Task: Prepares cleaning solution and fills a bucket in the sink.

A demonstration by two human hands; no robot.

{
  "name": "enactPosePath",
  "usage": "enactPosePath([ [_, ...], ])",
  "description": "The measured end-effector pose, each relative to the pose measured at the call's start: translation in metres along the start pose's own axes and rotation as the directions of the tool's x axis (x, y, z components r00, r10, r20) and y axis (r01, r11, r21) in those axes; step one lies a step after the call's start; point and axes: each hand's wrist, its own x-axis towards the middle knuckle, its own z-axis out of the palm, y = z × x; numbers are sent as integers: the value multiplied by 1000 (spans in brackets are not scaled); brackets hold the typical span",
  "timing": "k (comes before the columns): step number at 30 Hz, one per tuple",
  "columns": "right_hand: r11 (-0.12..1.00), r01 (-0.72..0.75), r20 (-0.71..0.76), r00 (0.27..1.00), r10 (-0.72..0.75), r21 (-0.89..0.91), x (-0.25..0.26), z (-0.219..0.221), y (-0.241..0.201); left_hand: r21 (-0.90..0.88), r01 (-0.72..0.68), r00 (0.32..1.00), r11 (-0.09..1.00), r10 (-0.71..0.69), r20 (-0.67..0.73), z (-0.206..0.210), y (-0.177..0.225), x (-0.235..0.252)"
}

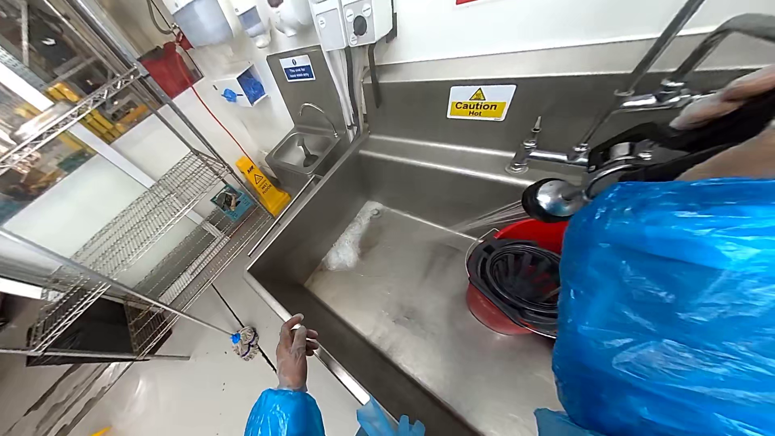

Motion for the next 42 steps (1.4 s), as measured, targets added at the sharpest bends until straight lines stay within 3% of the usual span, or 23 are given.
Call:
enactPosePath([
  [4, 993, -87, 38, 995, 90, -78, -35, 3, -11, -1, 2, 1000, 1000, -2, -1, 2, 3, -1],
  [9, 994, -15, 90, 996, 25, -105, -82, -3, -34, -5, -13, 1000, 1000, 13, 8, 4, 2, -2],
  [13, 994, -17, 206, 978, 38, -104, -101, -41, -53, 25, -39, 999, 999, 38, 23, 1, -1, -3],
  [17, 969, -99, 271, 949, 161, -226, -111, -96, -96, 35, -64, 997, 997, 63, 37, -4, -12, -4],
  [25, 810, -134, 39, 981, 189, -570, -61, -194, -166, 53, -153, 960, 987, 135, 244, -9, -24, -2],
  [30, 743, -241, -136, 970, 201, -625, 3, -246, -180, 33, -153, 942, 988, 136, 307, 5, -24, -10],
  [33, 668, -322, -233, 947, 222, -671, 16, -268, -193, 30, -156, 931, 987, 137, 339, 14, -23, -20],
  [42, 620, -300, -222, 954, 202, -725, 11, -306, -229, -3, -171, 921, 985, 161, 356, 28, -34, -25],
])
